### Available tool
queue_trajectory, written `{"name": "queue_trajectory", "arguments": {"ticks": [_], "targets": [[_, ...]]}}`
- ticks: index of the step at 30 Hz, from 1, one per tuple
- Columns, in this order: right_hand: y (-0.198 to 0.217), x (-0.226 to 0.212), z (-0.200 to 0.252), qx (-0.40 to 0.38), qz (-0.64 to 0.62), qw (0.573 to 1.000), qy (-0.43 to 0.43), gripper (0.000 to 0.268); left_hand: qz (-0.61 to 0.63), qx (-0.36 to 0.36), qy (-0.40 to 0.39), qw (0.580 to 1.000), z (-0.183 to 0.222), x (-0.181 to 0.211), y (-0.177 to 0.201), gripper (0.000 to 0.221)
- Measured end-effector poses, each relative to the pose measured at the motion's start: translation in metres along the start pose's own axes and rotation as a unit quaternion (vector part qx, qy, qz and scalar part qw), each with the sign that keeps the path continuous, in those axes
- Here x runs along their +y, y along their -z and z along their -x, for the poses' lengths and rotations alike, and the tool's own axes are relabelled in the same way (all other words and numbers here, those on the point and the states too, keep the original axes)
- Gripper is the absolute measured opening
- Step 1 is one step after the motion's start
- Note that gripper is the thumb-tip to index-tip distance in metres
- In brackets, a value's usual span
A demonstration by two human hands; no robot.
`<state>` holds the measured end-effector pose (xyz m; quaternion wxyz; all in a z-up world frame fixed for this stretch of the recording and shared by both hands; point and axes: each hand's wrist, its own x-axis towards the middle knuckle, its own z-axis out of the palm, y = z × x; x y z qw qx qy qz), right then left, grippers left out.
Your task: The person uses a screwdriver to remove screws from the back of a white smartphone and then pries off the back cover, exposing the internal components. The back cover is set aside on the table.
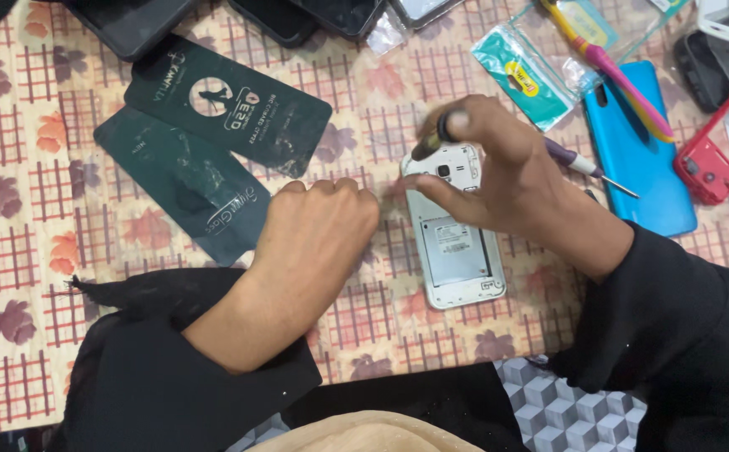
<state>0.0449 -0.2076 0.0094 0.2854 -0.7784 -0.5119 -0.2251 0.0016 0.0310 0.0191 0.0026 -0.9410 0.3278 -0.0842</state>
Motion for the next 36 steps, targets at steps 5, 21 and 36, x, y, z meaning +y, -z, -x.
{"name": "queue_trajectory", "arguments": {"ticks": [5, 21, 36], "targets": [[-0.005, 0.004, 0.007, 0.04, 0.001, 0.999, -0.027, 0.084, -0.008, -0.02, 0.0, 1.0, 0.002, -0.001, -0.003, 0.008], [0.006, -0.003, -0.002, 0.049, -0.125, 0.987, -0.083, 0.073, 0.184, 0.103, 0.022, 0.977, -0.007, 0.002, 0.0, 0.02], [0.001, 0.0, 0.008, 0.069, 0.0, 0.995, -0.066, 0.094, 0.177, 0.145, 0.046, 0.972, -0.011, -0.005, -0.002, 0.023]]}}
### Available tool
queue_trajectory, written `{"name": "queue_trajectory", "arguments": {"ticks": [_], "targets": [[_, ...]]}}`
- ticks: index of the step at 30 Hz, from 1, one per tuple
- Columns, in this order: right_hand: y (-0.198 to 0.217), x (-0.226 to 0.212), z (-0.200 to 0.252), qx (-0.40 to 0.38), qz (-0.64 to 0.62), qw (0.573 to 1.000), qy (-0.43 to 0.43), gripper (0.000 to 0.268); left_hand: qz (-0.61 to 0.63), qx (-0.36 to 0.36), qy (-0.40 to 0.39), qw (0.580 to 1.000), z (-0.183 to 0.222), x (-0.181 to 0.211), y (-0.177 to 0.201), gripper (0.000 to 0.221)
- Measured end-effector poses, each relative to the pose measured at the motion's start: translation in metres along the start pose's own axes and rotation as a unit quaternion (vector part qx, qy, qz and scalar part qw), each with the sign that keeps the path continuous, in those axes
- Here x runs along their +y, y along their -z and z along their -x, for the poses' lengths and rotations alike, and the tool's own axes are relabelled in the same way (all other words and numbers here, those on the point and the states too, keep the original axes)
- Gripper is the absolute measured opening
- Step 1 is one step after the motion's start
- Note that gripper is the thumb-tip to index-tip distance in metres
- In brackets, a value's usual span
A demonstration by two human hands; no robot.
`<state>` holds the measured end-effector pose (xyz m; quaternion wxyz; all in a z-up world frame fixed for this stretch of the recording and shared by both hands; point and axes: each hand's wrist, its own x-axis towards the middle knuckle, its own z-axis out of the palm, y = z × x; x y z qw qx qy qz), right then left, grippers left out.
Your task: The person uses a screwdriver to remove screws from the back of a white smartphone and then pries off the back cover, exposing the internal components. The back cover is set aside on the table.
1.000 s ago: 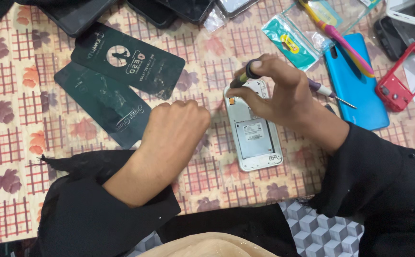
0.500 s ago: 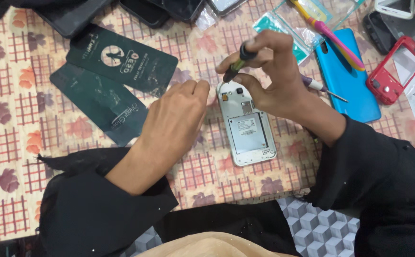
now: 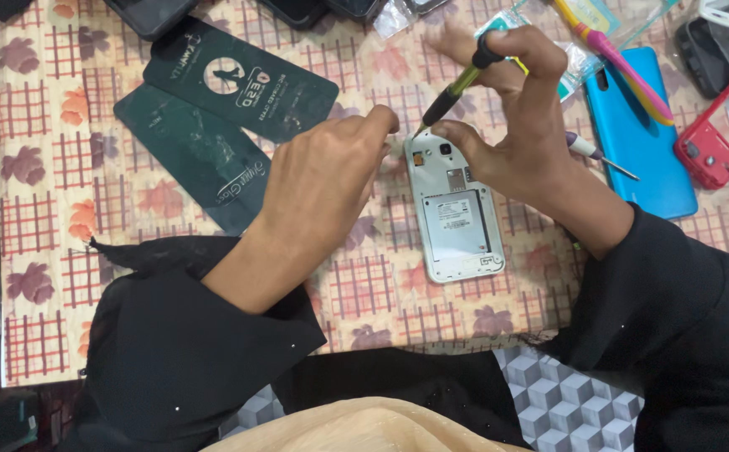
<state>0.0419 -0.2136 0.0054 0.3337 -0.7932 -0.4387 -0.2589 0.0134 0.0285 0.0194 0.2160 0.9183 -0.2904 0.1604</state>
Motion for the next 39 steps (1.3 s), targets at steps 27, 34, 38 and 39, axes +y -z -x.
{"name": "queue_trajectory", "arguments": {"ticks": [27, 34, 38, 39], "targets": [[-0.003, -0.01, -0.003, -0.016, -0.072, 0.995, -0.062, 0.082, 0.092, 0.078, -0.023, 0.992, 0.003, -0.004, -0.021, 0.027], [-0.005, -0.009, -0.004, -0.004, -0.024, 0.999, -0.027, 0.088, 0.117, 0.068, -0.011, 0.991, 0.003, -0.002, -0.02, 0.022], [-0.008, -0.009, -0.004, 0.02, 0.001, 0.999, -0.048, 0.093, 0.142, 0.046, 0.009, 0.989, 0.004, -0.004, -0.023, 0.022], [-0.007, -0.009, -0.002, 0.023, 0.02, 0.997, -0.066, 0.095, 0.153, 0.038, 0.018, 0.987, 0.003, -0.004, -0.024, 0.022]]}}
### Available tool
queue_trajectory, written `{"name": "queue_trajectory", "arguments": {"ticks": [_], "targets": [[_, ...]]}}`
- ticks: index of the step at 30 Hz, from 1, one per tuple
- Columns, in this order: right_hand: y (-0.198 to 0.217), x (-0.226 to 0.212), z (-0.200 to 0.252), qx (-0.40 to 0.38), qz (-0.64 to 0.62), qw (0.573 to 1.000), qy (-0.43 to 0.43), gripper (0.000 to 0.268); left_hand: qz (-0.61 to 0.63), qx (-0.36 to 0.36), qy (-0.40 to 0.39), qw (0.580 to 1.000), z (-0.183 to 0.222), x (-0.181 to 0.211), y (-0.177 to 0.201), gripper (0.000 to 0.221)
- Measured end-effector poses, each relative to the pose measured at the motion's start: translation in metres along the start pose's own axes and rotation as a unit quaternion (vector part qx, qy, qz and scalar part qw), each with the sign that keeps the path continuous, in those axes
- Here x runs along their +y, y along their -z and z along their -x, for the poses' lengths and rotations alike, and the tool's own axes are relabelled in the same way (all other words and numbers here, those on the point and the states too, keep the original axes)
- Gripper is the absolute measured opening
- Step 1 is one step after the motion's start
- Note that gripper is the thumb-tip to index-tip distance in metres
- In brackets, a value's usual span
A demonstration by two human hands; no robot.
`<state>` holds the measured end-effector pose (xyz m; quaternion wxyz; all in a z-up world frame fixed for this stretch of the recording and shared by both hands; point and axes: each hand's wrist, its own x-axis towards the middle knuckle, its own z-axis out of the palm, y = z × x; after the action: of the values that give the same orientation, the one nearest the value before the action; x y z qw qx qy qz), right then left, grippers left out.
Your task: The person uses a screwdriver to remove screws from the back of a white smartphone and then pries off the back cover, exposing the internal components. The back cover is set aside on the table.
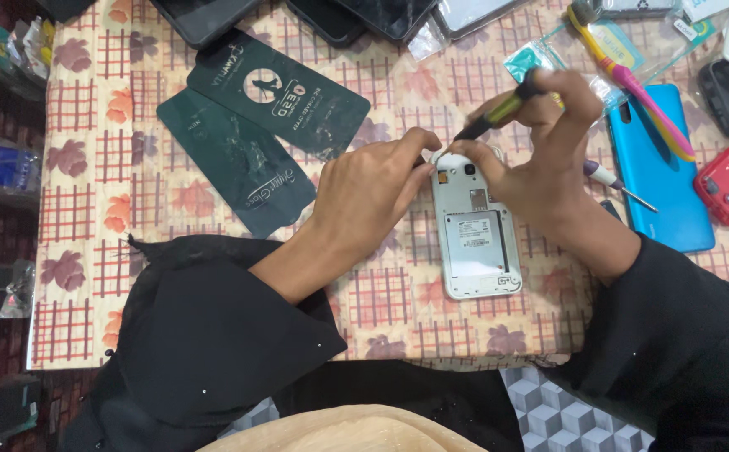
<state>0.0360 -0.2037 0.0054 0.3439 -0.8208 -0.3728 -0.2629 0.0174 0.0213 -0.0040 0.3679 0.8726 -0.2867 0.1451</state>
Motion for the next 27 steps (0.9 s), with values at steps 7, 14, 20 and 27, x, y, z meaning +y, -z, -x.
{"name": "queue_trajectory", "arguments": {"ticks": [7, 14, 20, 27], "targets": [[0.025, 0.003, 0.016, 0.114, -0.079, 0.989, 0.051, 0.09, 0.356, -0.031, 0.118, 0.926, -0.008, -0.015, -0.013, 0.024], [0.031, -0.007, 0.026, 0.134, -0.044, 0.987, 0.082, 0.097, 0.528, -0.07, 0.109, 0.839, -0.006, -0.02, -0.019, 0.032], [0.038, -0.01, 0.031, 0.097, -0.04, 0.992, 0.076, 0.1, 0.526, -0.102, 0.061, 0.842, -0.003, -0.017, -0.017, 0.037], [0.036, -0.001, 0.04, 0.096, -0.059, 0.992, 0.061, 0.108, 0.548, -0.115, 0.044, 0.828, -0.001, -0.014, -0.014, 0.038]]}}
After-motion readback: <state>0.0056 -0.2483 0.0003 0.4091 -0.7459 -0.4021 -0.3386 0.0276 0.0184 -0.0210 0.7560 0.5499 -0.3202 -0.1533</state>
